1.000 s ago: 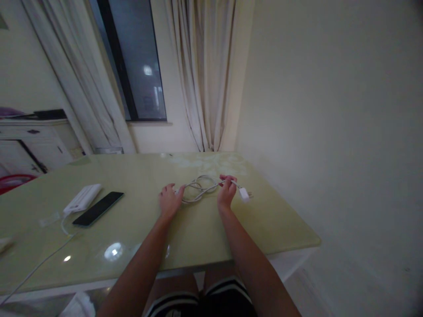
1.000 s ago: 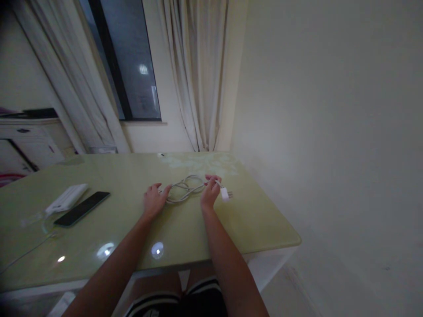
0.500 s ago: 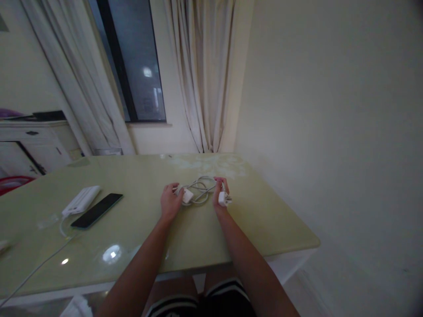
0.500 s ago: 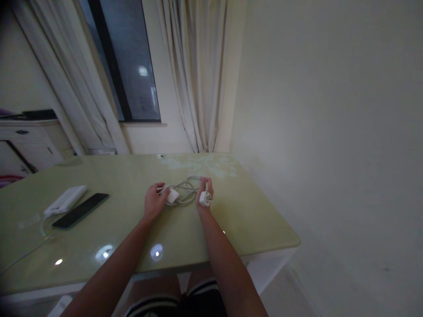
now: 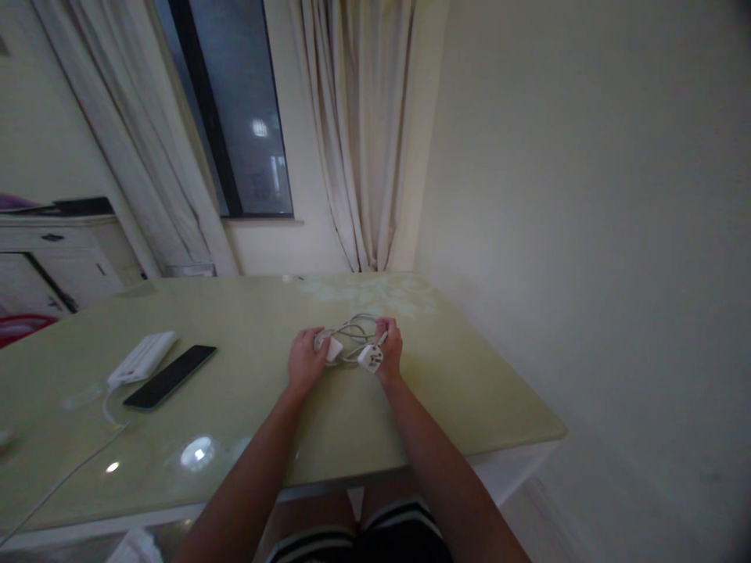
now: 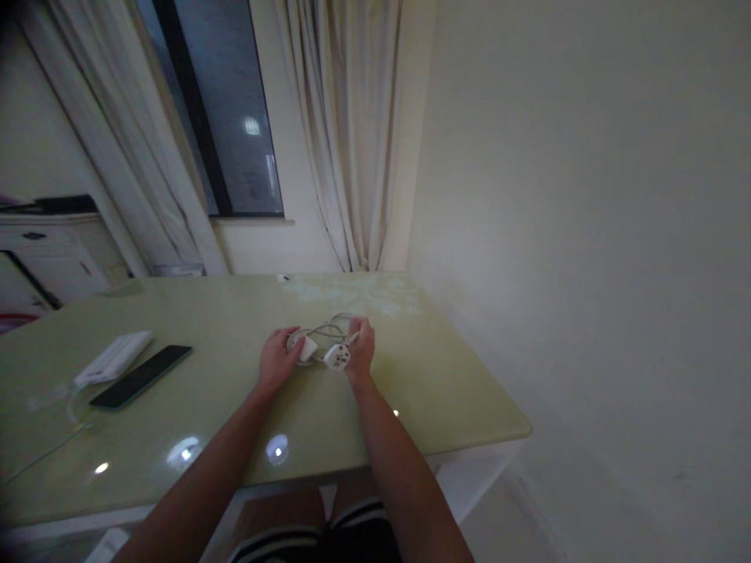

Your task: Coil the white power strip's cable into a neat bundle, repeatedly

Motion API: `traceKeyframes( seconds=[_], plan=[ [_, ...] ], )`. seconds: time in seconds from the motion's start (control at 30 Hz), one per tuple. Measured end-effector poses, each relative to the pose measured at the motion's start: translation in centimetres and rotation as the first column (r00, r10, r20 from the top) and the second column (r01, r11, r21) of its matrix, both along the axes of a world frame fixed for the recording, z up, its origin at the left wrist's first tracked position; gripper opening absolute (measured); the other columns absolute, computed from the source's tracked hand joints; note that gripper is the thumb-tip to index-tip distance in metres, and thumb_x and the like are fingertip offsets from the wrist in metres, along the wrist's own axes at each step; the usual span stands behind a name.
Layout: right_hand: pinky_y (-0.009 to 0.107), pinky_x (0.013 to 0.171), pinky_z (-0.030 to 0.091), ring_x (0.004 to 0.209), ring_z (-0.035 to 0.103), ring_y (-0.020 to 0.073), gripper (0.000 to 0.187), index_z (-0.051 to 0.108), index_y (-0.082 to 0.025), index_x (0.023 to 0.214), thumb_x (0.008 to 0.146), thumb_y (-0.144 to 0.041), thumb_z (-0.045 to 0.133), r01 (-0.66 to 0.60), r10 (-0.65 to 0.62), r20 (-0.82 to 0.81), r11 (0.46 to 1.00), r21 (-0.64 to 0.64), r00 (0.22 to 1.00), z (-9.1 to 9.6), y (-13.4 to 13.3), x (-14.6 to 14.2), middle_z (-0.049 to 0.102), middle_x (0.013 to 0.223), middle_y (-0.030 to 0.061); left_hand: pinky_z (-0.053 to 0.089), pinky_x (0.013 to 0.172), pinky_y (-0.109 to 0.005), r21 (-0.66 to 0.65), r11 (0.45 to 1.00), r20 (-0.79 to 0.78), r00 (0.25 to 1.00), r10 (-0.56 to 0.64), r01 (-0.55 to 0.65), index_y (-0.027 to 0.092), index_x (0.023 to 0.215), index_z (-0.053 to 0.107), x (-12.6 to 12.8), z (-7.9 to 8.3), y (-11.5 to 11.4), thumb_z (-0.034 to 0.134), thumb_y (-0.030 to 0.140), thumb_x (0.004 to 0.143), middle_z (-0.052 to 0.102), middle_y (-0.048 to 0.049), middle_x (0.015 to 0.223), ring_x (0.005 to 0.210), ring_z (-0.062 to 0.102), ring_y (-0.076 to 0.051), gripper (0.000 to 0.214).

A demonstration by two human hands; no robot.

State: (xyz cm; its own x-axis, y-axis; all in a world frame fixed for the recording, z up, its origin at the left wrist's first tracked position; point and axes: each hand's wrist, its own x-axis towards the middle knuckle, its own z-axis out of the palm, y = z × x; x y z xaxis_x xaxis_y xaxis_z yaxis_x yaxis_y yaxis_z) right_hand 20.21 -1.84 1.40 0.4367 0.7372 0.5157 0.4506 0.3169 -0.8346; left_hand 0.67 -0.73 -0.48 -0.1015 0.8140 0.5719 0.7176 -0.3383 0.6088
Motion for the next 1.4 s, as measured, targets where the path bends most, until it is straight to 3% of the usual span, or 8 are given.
traceKeyframes(
  seconds=[0.17, 0.4, 0.53, 0.73, 0.97, 1.2, 1.3, 1.4],
  plan=[
    [0.026, 0.066, 0.04, 0.066, 0.06, 0.0172, 0.05, 0.064, -0.02, 0.083, 0.101, -0.055, 0.034, -0.071, 0.071, -0.024, 0.997, -0.007, 0.997, 0.2, -0.5, -0.2, 0.067, 0.072, 0.0028, 0.046, 0.105, -0.044, -0.072, 0.996, -0.064, 0.997, -0.051, 0.047, 0.015, 0.133, 0.057, 0.3, -0.6, 0.1, 0.062, 0.043, 0.087, 0.064, -0.0155, 0.126, 0.117, 0.059, -0.031, 0.054],
    [0.026, 0.056, 0.037, 0.057, 0.055, 0.0166, 0.06, 0.062, -0.019, 0.063, 0.096, -0.063, 0.04, -0.064, 0.055, -0.135, 0.996, -0.06, 0.989, 0.2, 0.2, 0.4, 0.063, 0.059, 0.0025, 0.049, 0.084, -0.037, -0.284, 0.953, -0.007, 0.994, 0.107, -0.105, 0.014, 0.108, 0.069, -0.5, 0.5, 0.0, 0.046, 0.036, 0.095, 0.074, -0.0163, 0.103, 0.096, 0.068, -0.029, 0.034],
    [0.024, 0.051, 0.036, 0.053, 0.051, 0.0148, 0.061, 0.058, -0.019, 0.06, 0.092, -0.068, 0.043, -0.114, 0.093, -0.268, 0.991, -0.065, 0.959, 0.3, 0.3, 0.4, 0.058, 0.055, 0.0014, 0.047, 0.071, -0.031, -0.269, 0.96, 0.117, 0.986, 0.117, -0.082, 0.017, 0.101, 0.067, -0.2, 1.1, -0.3, 0.05, 0.037, 0.093, 0.075, -0.0125, 0.095, 0.084, 0.069, -0.025, 0.027],
    [0.025, 0.047, 0.035, 0.049, 0.048, 0.014, 0.059, 0.058, -0.019, 0.064, 0.088, -0.072, 0.047, -0.208, 0.181, -0.374, 0.978, -0.033, 0.91, 0.5, 0.0, 0.2, 0.056, 0.053, 0.0, 0.04, 0.056, -0.027, -0.218, 0.974, 0.329, 0.935, 0.13, -0.058, 0.019, 0.084, 0.063, 0.3, 1.9, -0.7, 0.059, 0.049, 0.084, 0.067, -0.0036, 0.065, 0.058, 0.061, -0.02, 0.03],
    [0.026, 0.05, 0.035, 0.05, 0.049, 0.0144, 0.067, 0.062, -0.018, 0.064, 0.088, -0.077, 0.042, -0.208, 0.203, -0.286, 0.978, 0.013, 0.936, 0.2, 0.0, 0.5, 0.053, 0.052, -0.0001, 0.045, 0.054, -0.025, -0.182, 0.977, 0.62, 0.784, 0.024, 0.114, 0.017, 0.063, 0.061, -0.3, 1.7, 0.0, 0.07, 0.059, 0.07, 0.063, -0.0029, 0.06, 0.057, 0.058, -0.016, 0.043],
    [0.026, 0.049, 0.036, 0.049, 0.049, 0.0145, 0.063, 0.061, -0.019, 0.066, 0.09, -0.074, 0.042, -0.282, 0.266, -0.283, 0.959, -0.015, 0.921, -0.2, 0.4, 0.2, 0.052, 0.051, -0.0011, 0.053, 0.053, -0.025, -0.132, 0.955, 0.846, 0.533, -0.03, 0.265, 0.015, 0.08, 0.063, 0.8, 1.9, -0.3, 0.076, 0.063, 0.065, 0.072, -0.0074, 0.083, 0.064, 0.064, -0.015, 0.052],
    [0.026, 0.05, 0.036, 0.05, 0.048, 0.0142, 0.06, 0.062, -0.019, 0.069, 0.091, -0.071, 0.043, -0.272, 0.256, -0.279, 0.962, -0.018, 0.926, -0.4, 0.3, -0.2, 0.052, 0.053, -0.0018, 0.048, 0.047, -0.021, -0.1, 0.956, 0.857, 0.513, -0.058, 0.276, 0.015, 0.084, 0.06, 1.3, 2.2, -0.6, 0.075, 0.062, 0.068, 0.074, -0.0107, 0.096, 0.058, 0.061, -0.011, 0.052],
    [0.025, 0.051, 0.035, 0.052, 0.048, 0.0143, 0.058, 0.063, -0.019, 0.07, 0.093, -0.068, 0.042, -0.266, 0.258, -0.254, 0.964, 0.002, 0.932, -0.4, 0.2, -0.4, 0.052, 0.054, -0.0019, 0.045, 0.044, -0.02, -0.107, 0.939, 0.85, 0.52, -0.084, 0.326, 0.018, 0.09, 0.054, 1.5, 2.2, -0.8, 0.075, 0.061, 0.069, 0.075, -0.0079, 0.094, 0.05, 0.06, -0.01, 0.052]
  ],
)
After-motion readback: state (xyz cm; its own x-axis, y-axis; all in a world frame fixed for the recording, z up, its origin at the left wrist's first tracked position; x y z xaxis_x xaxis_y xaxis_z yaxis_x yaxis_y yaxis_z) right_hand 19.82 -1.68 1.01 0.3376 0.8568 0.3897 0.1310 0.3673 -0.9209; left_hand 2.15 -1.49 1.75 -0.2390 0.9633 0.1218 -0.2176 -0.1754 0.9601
